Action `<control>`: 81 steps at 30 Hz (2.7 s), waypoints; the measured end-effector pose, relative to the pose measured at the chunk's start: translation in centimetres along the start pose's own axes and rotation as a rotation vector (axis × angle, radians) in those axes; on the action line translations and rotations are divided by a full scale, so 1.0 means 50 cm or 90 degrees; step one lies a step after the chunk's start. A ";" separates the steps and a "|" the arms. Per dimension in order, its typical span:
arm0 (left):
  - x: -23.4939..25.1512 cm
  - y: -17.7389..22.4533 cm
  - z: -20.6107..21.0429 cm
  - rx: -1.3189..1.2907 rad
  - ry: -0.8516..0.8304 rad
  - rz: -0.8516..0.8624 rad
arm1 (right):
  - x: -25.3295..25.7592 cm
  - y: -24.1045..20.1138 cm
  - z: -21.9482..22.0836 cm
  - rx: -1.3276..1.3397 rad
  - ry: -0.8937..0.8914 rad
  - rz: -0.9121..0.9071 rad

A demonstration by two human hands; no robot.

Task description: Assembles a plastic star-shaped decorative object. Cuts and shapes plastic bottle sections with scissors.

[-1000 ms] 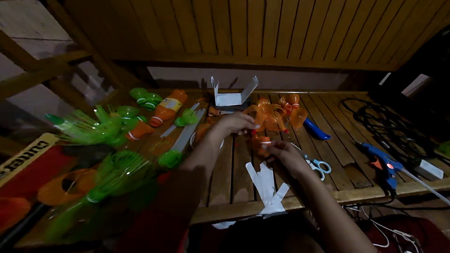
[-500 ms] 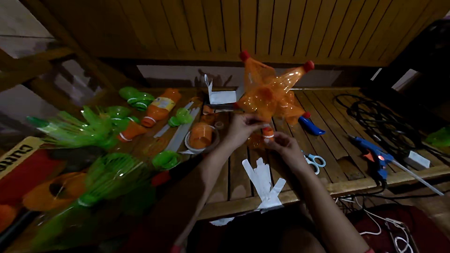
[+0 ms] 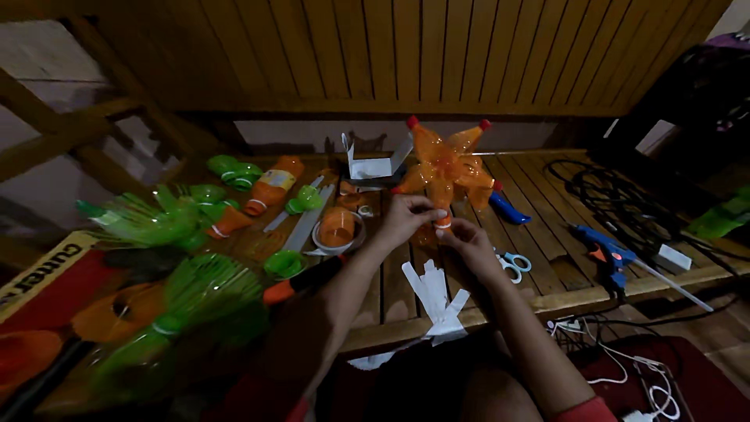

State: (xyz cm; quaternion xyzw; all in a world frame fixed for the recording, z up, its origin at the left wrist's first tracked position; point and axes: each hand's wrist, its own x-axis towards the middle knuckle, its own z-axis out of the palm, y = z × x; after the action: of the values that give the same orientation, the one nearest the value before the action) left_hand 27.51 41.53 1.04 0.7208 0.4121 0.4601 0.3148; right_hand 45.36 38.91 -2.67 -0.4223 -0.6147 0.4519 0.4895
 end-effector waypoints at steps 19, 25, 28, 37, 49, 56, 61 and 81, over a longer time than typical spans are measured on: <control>-0.005 0.004 -0.001 -0.020 -0.024 0.003 | 0.009 0.001 0.003 0.017 0.001 0.030; 0.008 0.001 -0.027 0.064 -0.012 -0.015 | 0.053 0.013 0.003 -0.043 -0.045 0.009; 0.025 -0.012 -0.053 0.091 0.011 -0.021 | 0.091 -0.006 0.010 -0.089 -0.077 0.008; 0.031 -0.015 -0.143 0.150 0.090 -0.027 | 0.178 -0.022 0.088 -0.058 -0.159 -0.043; 0.012 -0.015 -0.146 0.127 0.068 -0.031 | 0.137 -0.018 0.117 -0.042 -0.106 -0.028; 0.013 -0.017 -0.117 0.097 0.082 0.000 | 0.121 -0.018 0.105 -0.069 -0.070 -0.041; 0.004 -0.004 -0.123 0.102 0.159 -0.025 | 0.124 -0.022 0.079 -0.066 -0.101 0.042; 0.013 -0.029 -0.155 0.076 0.087 -0.039 | 0.125 -0.017 0.042 -0.032 0.053 -0.188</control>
State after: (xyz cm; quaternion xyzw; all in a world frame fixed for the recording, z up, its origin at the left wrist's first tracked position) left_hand 20.06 43.35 3.04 0.6920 0.4812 0.4730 0.2568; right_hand 42.20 44.40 -0.71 -0.3580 -0.6604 0.3416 0.5648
